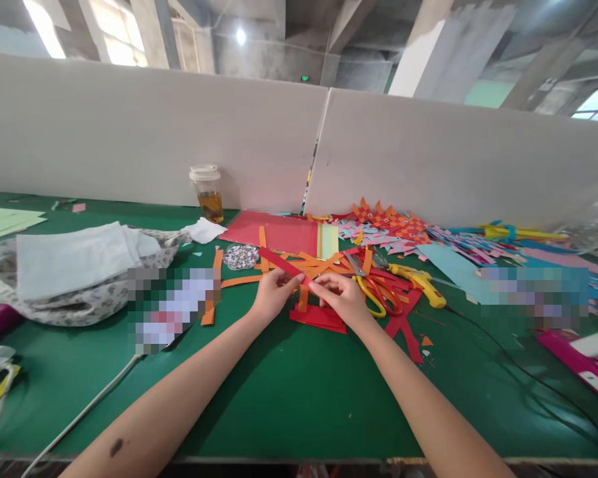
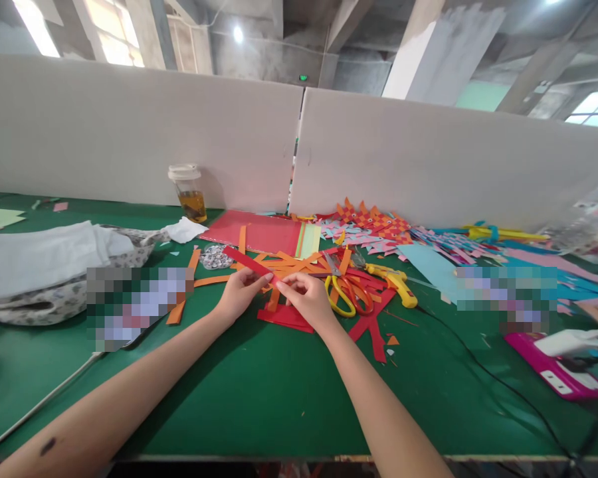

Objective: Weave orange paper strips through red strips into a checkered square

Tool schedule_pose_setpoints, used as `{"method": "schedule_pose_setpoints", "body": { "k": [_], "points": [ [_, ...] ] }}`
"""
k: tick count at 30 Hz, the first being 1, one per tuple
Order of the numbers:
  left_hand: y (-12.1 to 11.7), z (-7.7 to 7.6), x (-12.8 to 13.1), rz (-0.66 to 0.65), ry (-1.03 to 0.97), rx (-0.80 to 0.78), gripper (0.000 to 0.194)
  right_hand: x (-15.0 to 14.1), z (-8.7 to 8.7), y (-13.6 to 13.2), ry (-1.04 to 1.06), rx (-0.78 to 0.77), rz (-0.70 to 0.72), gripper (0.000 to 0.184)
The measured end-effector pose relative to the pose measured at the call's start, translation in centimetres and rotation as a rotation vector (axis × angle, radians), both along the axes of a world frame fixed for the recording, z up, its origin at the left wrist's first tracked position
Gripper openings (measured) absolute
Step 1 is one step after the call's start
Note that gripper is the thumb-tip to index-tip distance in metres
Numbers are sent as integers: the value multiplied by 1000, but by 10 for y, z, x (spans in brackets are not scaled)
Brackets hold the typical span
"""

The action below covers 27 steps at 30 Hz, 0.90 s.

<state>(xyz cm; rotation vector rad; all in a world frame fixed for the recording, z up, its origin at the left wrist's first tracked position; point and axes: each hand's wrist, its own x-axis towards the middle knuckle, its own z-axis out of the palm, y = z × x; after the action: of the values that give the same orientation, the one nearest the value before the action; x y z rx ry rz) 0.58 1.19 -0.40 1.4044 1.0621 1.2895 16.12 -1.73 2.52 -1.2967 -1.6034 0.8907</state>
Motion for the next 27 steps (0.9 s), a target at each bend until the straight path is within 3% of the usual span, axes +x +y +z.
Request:
{"method": "schedule_pose_setpoints", "body": {
  "k": [5, 8, 11, 18, 23, 27],
  "points": [
    [-1, 2, 0, -78, -120, -88, 34, 5, -1, 0, 212, -24, 218, 22],
    [-4, 3, 0, -178, -153, -112, 36, 6, -7, 6, 241, 13, 169, 14],
    [-7, 5, 2, -277, -216, -138, 39, 4, -11, 9, 277, 56, 95, 26],
    [-9, 10, 1, -304, -219, -171, 42, 7, 0, 1, 149, 15, 271, 26],
    [-10, 11, 1, -347, -217, -206, 42, 14, -3, 3, 231, -13, 299, 49],
    [-11, 11, 2, -378, -246, -230, 40, 17, -5, 6, 235, -22, 256, 30]
  ]
}}
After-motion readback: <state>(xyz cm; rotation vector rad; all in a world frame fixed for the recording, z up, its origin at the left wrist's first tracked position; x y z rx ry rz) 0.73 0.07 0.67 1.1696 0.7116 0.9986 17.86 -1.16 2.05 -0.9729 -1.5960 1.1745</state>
